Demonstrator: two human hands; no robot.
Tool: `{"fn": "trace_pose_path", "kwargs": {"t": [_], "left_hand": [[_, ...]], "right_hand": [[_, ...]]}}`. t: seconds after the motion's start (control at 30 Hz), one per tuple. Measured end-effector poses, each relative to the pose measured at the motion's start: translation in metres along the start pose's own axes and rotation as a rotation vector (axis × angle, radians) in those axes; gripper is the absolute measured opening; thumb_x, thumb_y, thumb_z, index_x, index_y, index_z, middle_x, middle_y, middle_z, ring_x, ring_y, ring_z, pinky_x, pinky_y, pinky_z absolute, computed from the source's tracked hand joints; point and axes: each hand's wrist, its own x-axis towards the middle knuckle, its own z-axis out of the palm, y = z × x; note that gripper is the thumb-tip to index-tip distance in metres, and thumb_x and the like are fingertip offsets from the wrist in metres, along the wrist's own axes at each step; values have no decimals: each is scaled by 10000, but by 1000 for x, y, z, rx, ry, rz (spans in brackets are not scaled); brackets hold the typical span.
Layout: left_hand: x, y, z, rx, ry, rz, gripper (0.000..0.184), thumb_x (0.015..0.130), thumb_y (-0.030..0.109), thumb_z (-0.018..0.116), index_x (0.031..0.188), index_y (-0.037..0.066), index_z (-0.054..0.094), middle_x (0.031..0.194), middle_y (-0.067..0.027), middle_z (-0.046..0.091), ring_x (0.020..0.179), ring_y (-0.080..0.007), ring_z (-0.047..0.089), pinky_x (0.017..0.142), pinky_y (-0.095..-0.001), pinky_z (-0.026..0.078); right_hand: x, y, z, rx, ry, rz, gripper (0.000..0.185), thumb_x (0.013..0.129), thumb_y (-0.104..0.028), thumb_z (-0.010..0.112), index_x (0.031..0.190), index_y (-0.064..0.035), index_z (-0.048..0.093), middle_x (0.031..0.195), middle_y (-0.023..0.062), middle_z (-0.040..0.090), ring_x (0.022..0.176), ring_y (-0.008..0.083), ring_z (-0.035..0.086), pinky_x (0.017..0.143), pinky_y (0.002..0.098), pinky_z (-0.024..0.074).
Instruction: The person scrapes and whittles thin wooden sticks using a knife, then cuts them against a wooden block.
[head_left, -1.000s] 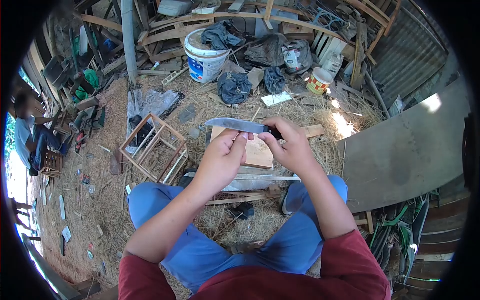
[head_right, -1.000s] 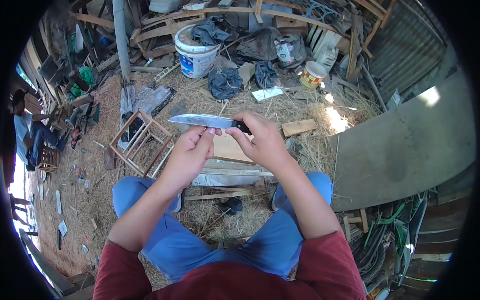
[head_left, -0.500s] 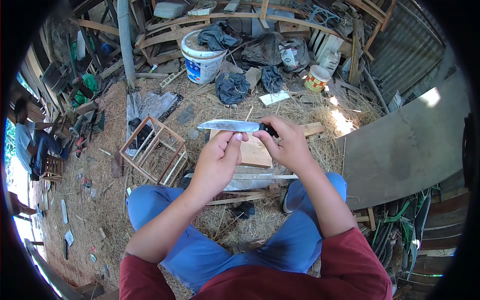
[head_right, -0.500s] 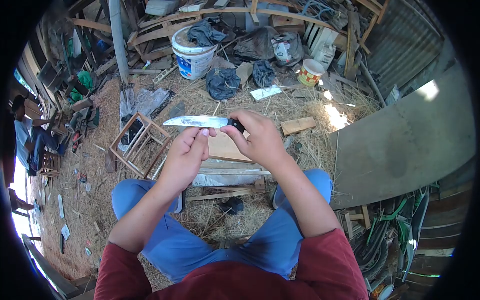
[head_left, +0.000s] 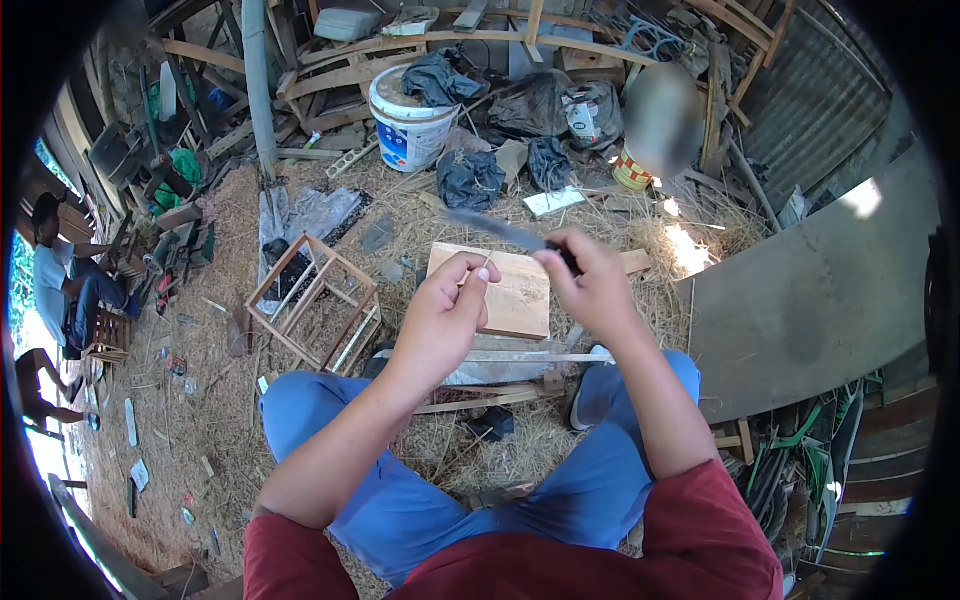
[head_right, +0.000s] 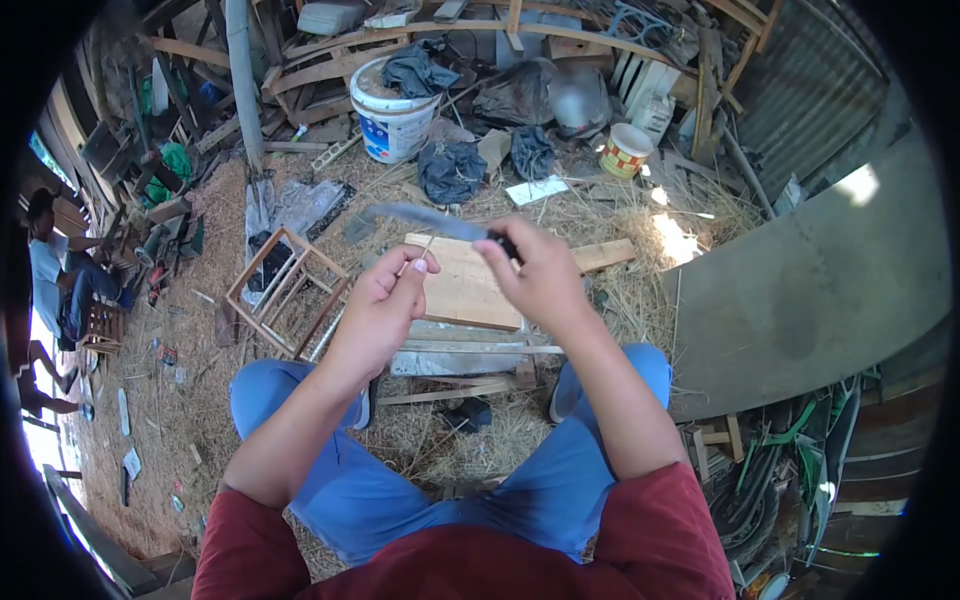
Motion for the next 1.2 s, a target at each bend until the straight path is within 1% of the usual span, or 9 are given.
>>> {"fn": "trace_pose_path", "kwargs": {"t": [0.07, 0.17, 0.27, 0.63, 0.73, 0.83, 0.9, 1.0, 1.2], "left_hand": [[-1, 6, 3, -56, 11, -80, 192, 1130, 227, 499, 1121, 93, 637, 649, 81, 413, 571, -17, 306, 529, -240, 239], [-1, 7, 2, -4, 1, -55, 186, 1120, 201, 498, 1099, 63, 621, 640, 57, 442, 573, -38, 387, 540, -262, 313], [-2, 4, 4, -2, 11, -16, 207, 1121, 206, 495, 1083, 49, 624, 643, 53, 455, 583, -42, 402, 551, -261, 325], [-5, 11, 7, 20, 11, -48, 224, 1129, 215, 491, 1067, 49, 627, 649, 65, 430, 586, -32, 370, 551, -250, 306], [-3, 13, 7, 24, 21, -41, 215, 1131, 217, 488, 1070, 63, 625, 654, 68, 422, 587, -28, 358, 548, -245, 294], [-2, 12, 4, -21, -11, -62, 208, 1138, 240, 481, 1104, 87, 617, 655, 71, 416, 550, -16, 316, 504, -233, 245], [-4, 13, 3, -58, -42, -75, 209, 1145, 263, 474, 1136, 104, 609, 653, 73, 411, 512, -6, 279, 462, -223, 201], [-11, 17, 8, -22, -77, -37, 211, 1149, 276, 460, 1144, 121, 602, 648, 73, 411, 486, -7, 263, 436, -223, 178], [-7, 7, 4, -23, -53, -54, 227, 1152, 283, 448, 1147, 123, 609, 644, 72, 403, 513, -12, 270, 463, -227, 206]], "right_hand": [[-3, 0, 11, 14, -31, -33, 242, 975, -244, 761, 1049, -30, 676, 860, 149, 709, 747, 315, 707, 668, 391, 542], [-1, -3, 9, 24, -79, -106, 253, 961, -244, 773, 1043, -28, 669, 891, 150, 710, 779, 336, 709, 680, 398, 545], [1, -2, 10, 29, -80, -164, 264, 948, -246, 781, 1031, -23, 666, 897, 151, 709, 796, 342, 712, 684, 405, 548], [1, 2, 7, -16, -28, -205, 269, 929, -253, 793, 1023, -30, 675, 888, 148, 709, 801, 343, 712, 691, 419, 548], [5, 1, 5, -17, -7, -226, 262, 919, -203, 806, 1040, -14, 671, 876, 145, 698, 750, 318, 691, 676, 388, 536], [8, 7, 7, -39, 91, -195, 256, 944, -257, 784, 1005, -31, 682, 841, 138, 706, 730, 334, 690, 657, 411, 534], [15, 16, 0, -37, 159, 36, 241, 970, -255, 762, 992, -28, 687, 743, 131, 676, 642, 306, 661, 615, 398, 515], [23, 35, -13, -18, 212, 116, 233, 988, -251, 745, 987, -25, 690, 667, 126, 638, 585, 270, 635, 589, 385, 501], [0, 2, 3, 2, 27, -41, 236, 970, -240, 759, 1030, -29, 673, 859, 145, 696, 733, 284, 691, 663, 374, 532]]}}
